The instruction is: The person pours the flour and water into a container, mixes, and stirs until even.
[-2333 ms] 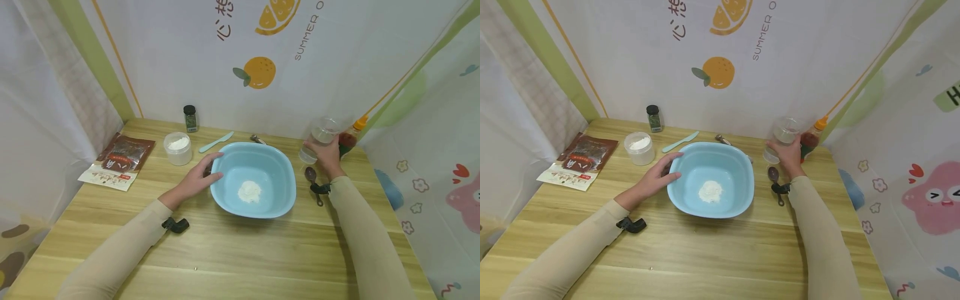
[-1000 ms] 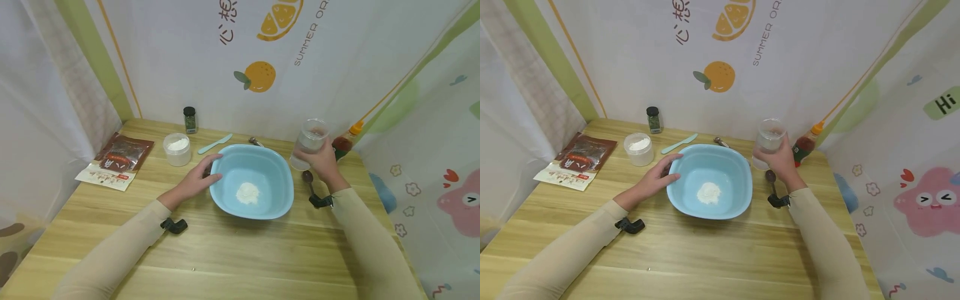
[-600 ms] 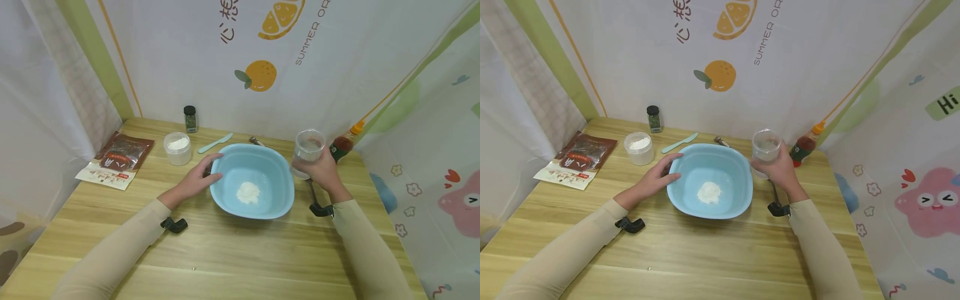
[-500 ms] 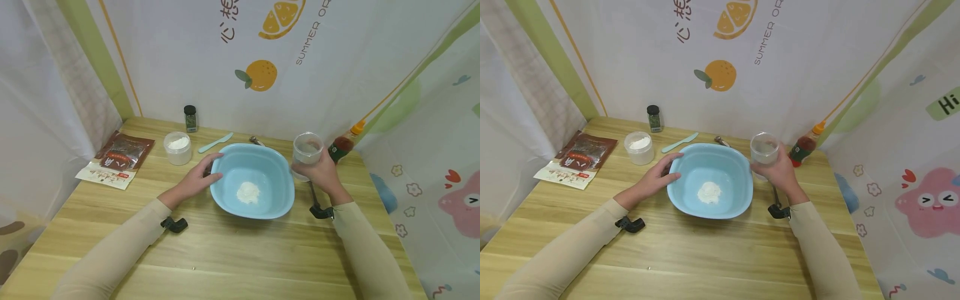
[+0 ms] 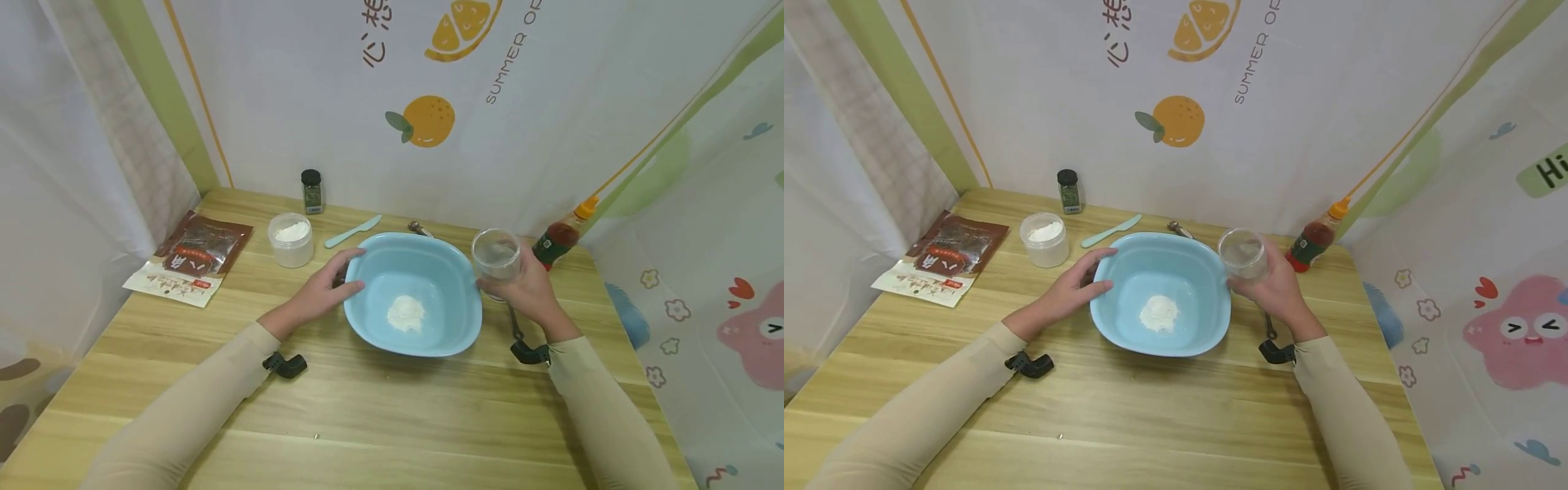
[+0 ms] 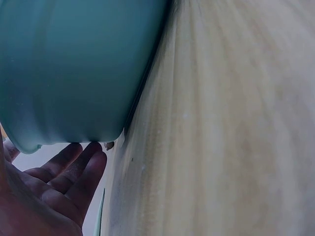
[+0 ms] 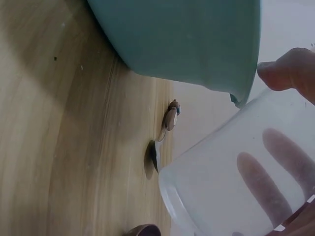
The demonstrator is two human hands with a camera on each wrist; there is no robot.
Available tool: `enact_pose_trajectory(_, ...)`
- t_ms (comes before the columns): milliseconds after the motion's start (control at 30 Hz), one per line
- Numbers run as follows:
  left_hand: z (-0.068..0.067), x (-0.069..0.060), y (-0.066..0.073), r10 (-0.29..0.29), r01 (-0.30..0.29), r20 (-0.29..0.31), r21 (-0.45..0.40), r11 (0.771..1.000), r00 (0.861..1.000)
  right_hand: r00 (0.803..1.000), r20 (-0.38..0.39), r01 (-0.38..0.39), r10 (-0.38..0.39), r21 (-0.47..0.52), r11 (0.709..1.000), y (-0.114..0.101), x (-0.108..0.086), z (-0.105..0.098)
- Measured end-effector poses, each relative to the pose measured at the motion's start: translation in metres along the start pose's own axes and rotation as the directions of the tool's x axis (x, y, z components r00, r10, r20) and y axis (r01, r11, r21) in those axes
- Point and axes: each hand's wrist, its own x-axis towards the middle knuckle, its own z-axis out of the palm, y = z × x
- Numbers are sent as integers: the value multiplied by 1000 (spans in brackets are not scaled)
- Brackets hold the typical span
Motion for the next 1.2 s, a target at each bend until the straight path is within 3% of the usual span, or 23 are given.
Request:
enact_pose_trajectory(667,-1,0,1,6,-6,-2,6,1000,1000,995,15,102,-101,-114,988,-6,3,-7)
enact_pose_trajectory(933,0,0,2,-6,6,7,1,1000,1000,991,10,134,-134,-179,975,-7,4,-11)
enact_pose_trajectory(1200,0,0,2,-14,14,6,-10,1000,1000,977,5,209,-214,-235,949,-7,5,-12)
